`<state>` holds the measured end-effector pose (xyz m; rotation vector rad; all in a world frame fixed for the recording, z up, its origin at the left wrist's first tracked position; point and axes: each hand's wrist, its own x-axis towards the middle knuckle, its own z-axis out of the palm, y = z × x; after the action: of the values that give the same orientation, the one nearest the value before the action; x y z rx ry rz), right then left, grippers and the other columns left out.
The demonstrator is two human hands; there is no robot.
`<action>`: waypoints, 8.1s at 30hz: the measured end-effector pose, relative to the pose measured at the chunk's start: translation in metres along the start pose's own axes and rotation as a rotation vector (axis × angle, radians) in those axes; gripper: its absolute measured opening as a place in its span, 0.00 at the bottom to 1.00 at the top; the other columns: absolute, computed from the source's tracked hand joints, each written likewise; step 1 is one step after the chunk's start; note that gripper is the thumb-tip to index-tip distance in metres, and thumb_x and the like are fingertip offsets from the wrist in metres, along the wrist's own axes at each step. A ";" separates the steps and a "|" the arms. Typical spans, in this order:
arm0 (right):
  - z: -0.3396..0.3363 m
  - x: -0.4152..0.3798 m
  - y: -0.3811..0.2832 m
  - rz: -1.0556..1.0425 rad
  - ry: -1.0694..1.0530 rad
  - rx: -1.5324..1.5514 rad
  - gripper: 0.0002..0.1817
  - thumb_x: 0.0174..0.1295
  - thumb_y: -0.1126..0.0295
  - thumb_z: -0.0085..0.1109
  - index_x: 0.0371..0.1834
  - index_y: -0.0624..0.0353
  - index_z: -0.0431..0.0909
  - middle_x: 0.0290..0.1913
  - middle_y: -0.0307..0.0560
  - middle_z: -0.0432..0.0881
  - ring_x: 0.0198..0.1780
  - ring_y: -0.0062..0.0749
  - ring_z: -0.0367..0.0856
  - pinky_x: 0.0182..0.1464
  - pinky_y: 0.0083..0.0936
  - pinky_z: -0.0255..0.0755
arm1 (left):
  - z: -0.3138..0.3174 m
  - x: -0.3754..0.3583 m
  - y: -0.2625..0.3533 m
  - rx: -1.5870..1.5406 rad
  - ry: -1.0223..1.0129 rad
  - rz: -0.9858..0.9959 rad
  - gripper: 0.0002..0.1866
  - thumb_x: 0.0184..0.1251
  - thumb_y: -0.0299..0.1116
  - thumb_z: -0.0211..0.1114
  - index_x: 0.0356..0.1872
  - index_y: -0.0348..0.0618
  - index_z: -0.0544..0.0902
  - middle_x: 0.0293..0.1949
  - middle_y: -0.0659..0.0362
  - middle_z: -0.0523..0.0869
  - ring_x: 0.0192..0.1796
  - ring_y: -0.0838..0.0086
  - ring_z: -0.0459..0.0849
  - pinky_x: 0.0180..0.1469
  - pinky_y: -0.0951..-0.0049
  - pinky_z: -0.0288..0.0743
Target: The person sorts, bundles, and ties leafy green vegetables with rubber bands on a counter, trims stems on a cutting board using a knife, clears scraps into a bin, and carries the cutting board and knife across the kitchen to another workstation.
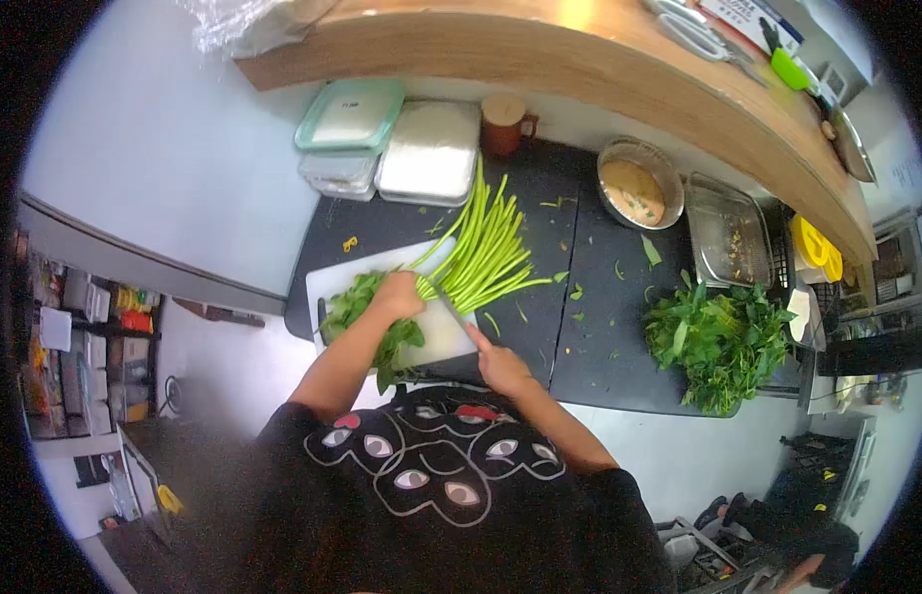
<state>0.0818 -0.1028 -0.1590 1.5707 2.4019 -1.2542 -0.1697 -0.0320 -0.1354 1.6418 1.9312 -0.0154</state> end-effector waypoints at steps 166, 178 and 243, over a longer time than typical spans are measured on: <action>-0.157 -0.022 -0.045 0.008 0.553 -0.550 0.28 0.44 0.61 0.64 0.48 0.59 0.66 0.30 0.46 0.80 0.33 0.37 0.81 0.46 0.38 0.61 | -0.087 -0.022 0.193 -0.389 -0.406 0.776 0.55 0.28 0.32 0.80 0.64 0.45 0.56 0.48 0.51 0.74 0.54 0.68 0.71 0.58 0.69 0.63; -0.168 -0.022 -0.034 -0.070 0.766 0.034 0.35 0.42 0.63 0.66 0.57 0.54 0.65 0.34 0.54 0.82 0.36 0.46 0.81 0.42 0.37 0.66 | -0.092 -0.047 0.193 -0.749 -0.368 0.521 0.42 0.57 0.36 0.67 0.68 0.52 0.49 0.54 0.39 0.71 0.28 0.73 0.82 0.26 0.77 0.75; -0.164 -0.012 -0.046 -0.138 0.619 -0.883 0.16 0.50 0.72 0.51 0.45 0.60 0.69 0.29 0.43 0.78 0.34 0.35 0.78 0.43 0.38 0.62 | -0.062 0.007 0.169 -1.194 -0.537 0.401 0.27 0.57 0.37 0.67 0.56 0.38 0.70 0.49 0.57 0.79 0.52 0.72 0.75 0.55 0.72 0.68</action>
<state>0.1168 -0.0186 -0.0150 1.5929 2.7641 0.4082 -0.0440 0.0372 -0.0265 0.9760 0.8243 0.6512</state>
